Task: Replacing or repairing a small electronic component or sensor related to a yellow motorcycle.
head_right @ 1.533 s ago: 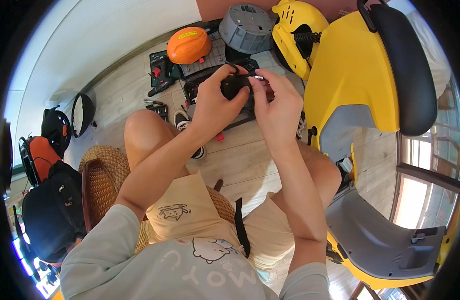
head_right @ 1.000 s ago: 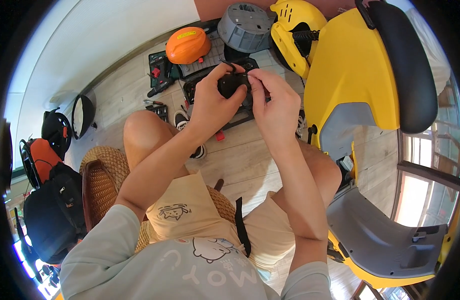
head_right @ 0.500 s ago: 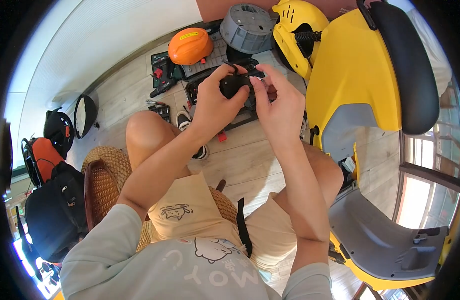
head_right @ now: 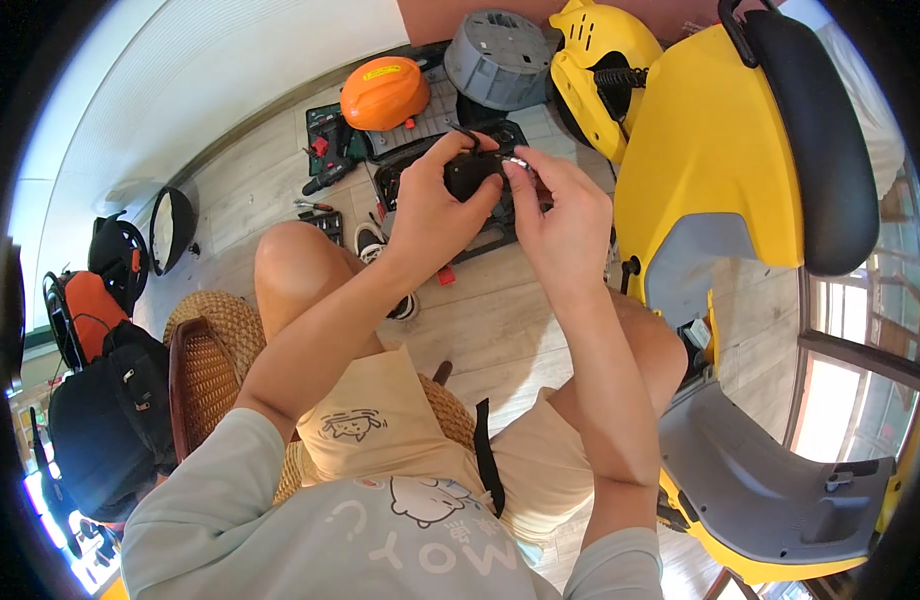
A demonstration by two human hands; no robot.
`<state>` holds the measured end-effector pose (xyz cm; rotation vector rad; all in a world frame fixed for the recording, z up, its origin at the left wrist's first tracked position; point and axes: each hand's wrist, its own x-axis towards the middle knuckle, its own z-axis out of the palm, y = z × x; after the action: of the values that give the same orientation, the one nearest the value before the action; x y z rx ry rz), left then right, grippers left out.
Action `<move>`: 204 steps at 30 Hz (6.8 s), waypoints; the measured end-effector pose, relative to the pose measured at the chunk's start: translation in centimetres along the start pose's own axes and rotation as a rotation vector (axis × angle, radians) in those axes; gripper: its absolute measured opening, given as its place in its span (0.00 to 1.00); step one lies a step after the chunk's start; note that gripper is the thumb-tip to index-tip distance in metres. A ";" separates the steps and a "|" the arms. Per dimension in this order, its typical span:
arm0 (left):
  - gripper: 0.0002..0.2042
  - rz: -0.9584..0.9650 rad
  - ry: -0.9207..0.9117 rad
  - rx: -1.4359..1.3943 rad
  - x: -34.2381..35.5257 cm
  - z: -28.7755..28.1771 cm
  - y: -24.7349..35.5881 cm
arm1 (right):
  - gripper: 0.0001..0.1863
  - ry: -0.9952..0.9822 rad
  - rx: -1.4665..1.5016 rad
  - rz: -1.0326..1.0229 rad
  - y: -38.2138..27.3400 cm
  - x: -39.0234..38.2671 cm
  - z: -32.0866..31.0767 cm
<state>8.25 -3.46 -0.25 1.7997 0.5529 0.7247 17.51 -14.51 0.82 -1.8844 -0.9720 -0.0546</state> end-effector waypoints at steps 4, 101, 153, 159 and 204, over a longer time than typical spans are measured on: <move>0.13 -0.022 0.001 -0.010 0.2 -0.6 0.1 | 0.08 0.011 0.125 0.142 -0.7 0.2 1.0; 0.07 -0.174 0.325 -0.457 0.4 -3.2 -0.2 | 0.16 -0.147 -0.245 0.333 10.5 2.5 -5.2; 0.16 -0.770 -0.283 -0.974 8.0 -2.1 0.7 | 0.07 -0.098 0.550 0.351 4.2 4.6 -0.2; 0.15 -0.901 -0.350 -1.043 6.9 0.4 0.1 | 0.06 -0.037 0.508 0.269 1.8 3.2 -0.6; 0.12 -0.571 -0.333 -0.825 6.0 -0.4 -0.4 | 0.07 -0.030 -0.067 -0.091 1.0 3.9 -0.2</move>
<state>12.19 0.99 0.78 0.8914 0.4201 0.1851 20.81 -12.54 1.83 -1.9057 -1.0878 -0.1143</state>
